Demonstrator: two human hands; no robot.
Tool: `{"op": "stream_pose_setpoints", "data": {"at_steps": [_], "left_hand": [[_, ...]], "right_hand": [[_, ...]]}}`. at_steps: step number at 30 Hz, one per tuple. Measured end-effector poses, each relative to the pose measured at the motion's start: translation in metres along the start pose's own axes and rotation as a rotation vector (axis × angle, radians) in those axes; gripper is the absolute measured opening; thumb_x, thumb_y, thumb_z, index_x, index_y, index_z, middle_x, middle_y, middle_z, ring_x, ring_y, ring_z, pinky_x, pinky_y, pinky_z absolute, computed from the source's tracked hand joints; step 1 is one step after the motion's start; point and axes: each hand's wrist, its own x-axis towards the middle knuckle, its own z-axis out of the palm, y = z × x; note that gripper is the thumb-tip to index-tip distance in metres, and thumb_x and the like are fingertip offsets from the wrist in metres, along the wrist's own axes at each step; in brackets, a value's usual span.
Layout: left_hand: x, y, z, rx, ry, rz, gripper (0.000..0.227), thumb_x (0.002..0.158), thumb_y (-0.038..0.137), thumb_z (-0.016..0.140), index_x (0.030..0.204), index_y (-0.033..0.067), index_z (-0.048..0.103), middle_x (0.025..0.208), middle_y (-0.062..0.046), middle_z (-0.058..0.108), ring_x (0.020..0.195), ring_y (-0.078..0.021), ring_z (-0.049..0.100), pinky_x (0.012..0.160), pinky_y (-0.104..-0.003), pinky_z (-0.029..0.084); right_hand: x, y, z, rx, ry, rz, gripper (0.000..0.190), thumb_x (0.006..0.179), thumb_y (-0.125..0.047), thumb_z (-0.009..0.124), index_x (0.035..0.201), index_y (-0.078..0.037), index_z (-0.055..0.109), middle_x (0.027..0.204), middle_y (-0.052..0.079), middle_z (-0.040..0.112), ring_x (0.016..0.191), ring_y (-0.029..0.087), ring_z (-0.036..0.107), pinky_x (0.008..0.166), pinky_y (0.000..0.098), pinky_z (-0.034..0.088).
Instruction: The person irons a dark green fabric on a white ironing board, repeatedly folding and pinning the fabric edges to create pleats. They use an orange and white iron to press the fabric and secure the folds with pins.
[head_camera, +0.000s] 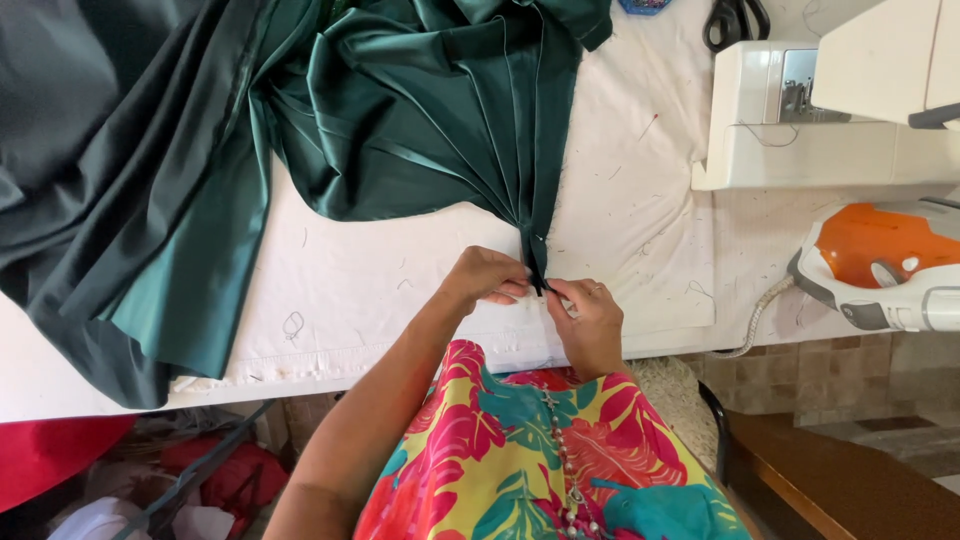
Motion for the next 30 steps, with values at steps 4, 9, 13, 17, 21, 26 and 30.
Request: {"op": "stream_pose_setpoints", "data": {"at_steps": [4, 9, 13, 17, 21, 26, 30], "left_hand": [[0.002, -0.001, 0.000, 0.002, 0.002, -0.002, 0.021, 0.080, 0.004, 0.075, 0.098, -0.0070, 0.072, 0.082, -0.018, 0.075, 0.064, -0.0213, 0.075, 0.059, -0.030, 0.065], [0.007, -0.006, -0.002, 0.021, 0.010, -0.004, 0.020, 0.079, 0.003, 0.074, 0.096, -0.0068, 0.072, 0.080, -0.017, 0.075, 0.062, -0.0205, 0.075, 0.058, -0.031, 0.065], [0.006, -0.007, -0.003, 0.029, 0.007, -0.005, 0.023, 0.080, 0.005, 0.075, 0.099, -0.0074, 0.072, 0.082, -0.018, 0.075, 0.063, -0.0211, 0.075, 0.058, -0.030, 0.066], [0.004, -0.007, -0.003, 0.045, 0.002, -0.006, 0.025, 0.080, 0.006, 0.076, 0.101, -0.0074, 0.072, 0.085, -0.018, 0.075, 0.066, -0.0213, 0.076, 0.060, -0.030, 0.066], [-0.001, -0.006, -0.003, 0.051, -0.002, -0.023, 0.026, 0.081, 0.007, 0.075, 0.103, -0.0073, 0.072, 0.086, -0.018, 0.076, 0.067, -0.0206, 0.076, 0.060, -0.030, 0.066], [-0.005, -0.008, -0.004, 0.054, -0.035, -0.016, 0.027, 0.084, 0.008, 0.073, 0.104, -0.0081, 0.071, 0.086, -0.019, 0.076, 0.067, -0.0215, 0.076, 0.062, -0.031, 0.066], [0.001, -0.017, -0.005, 0.052, -0.035, -0.021, 0.027, 0.085, 0.009, 0.071, 0.106, -0.0086, 0.070, 0.087, -0.018, 0.075, 0.069, -0.0214, 0.076, 0.065, -0.032, 0.066]], "right_hand": [[0.000, -0.001, -0.001, 0.017, -0.018, 0.026, 0.015, 0.091, -0.013, 0.075, 0.105, -0.013, 0.077, 0.092, 0.008, 0.069, 0.086, 0.023, 0.067, 0.070, 0.0304, 0.059], [0.001, -0.008, -0.001, -0.006, -0.068, 0.034, 0.015, 0.090, -0.015, 0.076, 0.105, -0.013, 0.077, 0.093, 0.006, 0.070, 0.087, 0.021, 0.068, 0.070, 0.0281, 0.059], [0.001, -0.012, 0.003, -0.075, -0.054, -0.084, 0.014, 0.090, -0.017, 0.076, 0.102, -0.013, 0.077, 0.090, 0.006, 0.069, 0.085, 0.020, 0.068, 0.069, 0.0272, 0.059], [0.001, -0.011, 0.009, -0.089, -0.059, -0.090, 0.012, 0.089, -0.021, 0.077, 0.099, -0.013, 0.078, 0.086, 0.007, 0.070, 0.082, 0.019, 0.069, 0.068, 0.0281, 0.060], [0.002, -0.011, 0.011, -0.095, -0.071, -0.070, 0.013, 0.090, -0.025, 0.077, 0.098, -0.014, 0.078, 0.085, 0.006, 0.071, 0.081, 0.019, 0.069, 0.068, 0.0272, 0.060], [-0.001, -0.003, 0.018, -0.170, -0.079, -0.140, 0.015, 0.091, -0.032, 0.075, 0.094, -0.017, 0.079, 0.082, 0.004, 0.071, 0.079, 0.017, 0.069, 0.069, 0.0285, 0.060], [-0.002, -0.002, 0.022, -0.178, -0.093, -0.151, 0.014, 0.090, -0.031, 0.075, 0.094, -0.018, 0.079, 0.082, 0.005, 0.072, 0.080, 0.018, 0.070, 0.070, 0.0287, 0.060]]}}
